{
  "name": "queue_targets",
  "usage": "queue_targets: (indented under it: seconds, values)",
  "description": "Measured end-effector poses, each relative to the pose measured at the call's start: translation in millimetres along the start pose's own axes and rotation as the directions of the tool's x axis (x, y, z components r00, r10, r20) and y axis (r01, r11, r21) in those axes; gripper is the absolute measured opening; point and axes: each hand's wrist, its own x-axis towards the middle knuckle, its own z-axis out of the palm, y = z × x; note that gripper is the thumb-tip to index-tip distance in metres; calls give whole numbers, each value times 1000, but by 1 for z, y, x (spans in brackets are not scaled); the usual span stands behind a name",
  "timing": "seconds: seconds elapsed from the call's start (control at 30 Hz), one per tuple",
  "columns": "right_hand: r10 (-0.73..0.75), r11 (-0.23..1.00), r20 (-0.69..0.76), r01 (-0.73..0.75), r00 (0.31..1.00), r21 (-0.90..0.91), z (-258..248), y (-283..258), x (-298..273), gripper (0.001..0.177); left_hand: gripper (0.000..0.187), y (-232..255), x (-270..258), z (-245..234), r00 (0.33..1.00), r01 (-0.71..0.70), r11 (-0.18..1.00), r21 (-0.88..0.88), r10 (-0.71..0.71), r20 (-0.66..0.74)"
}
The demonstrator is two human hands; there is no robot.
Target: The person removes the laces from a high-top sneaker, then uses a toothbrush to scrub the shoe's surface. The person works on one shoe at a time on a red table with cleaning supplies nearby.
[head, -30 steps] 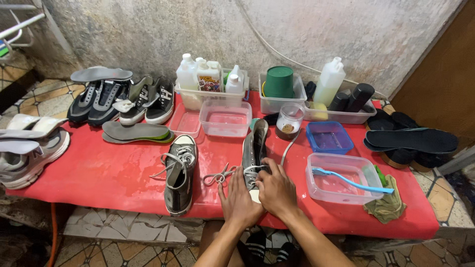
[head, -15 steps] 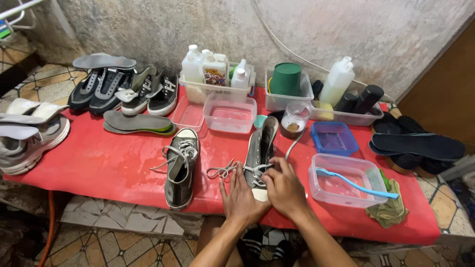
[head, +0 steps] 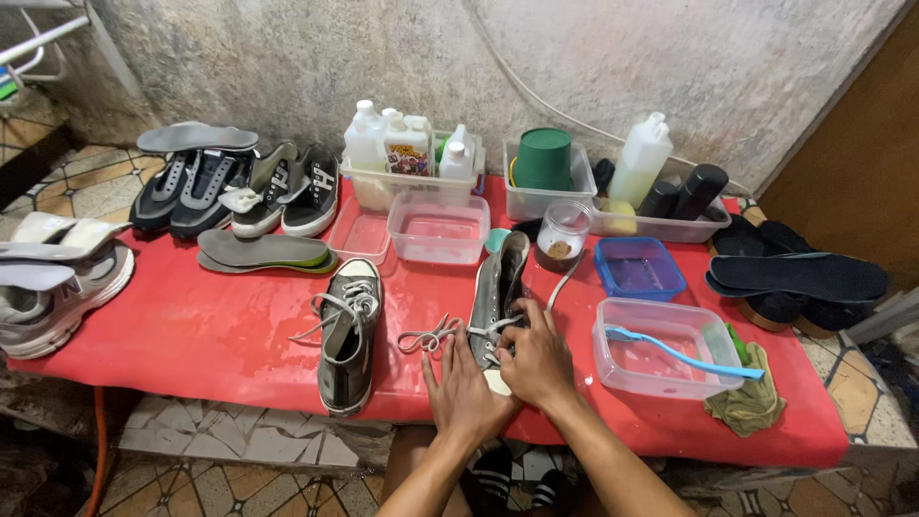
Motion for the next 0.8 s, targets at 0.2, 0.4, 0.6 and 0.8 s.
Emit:
queue_targets:
  seconds: [0.2, 0.4, 0.6, 0.8]
  values:
    - [-93, 813, -92, 130, 991, 568, 26, 42, 1, 8, 138, 2, 1, -8, 981, 88, 996, -31, -81, 175]
    - [-176, 847, 130, 83, 976, 525, -10, 18, -32, 12, 122, 1, 1, -11, 981, 68, 996, -48, -58, 184]
    - [-243, 757, 22, 176, 970, 630, -36, 7, -60, 16, 134, -5, 5, 4, 988, 32, 999, -9, -30, 149]
    - [-319, 683, 8, 224, 948, 695, -59, -2, -74, 24, 126, -5, 3, 2, 995, 26, 999, -38, -22, 92]
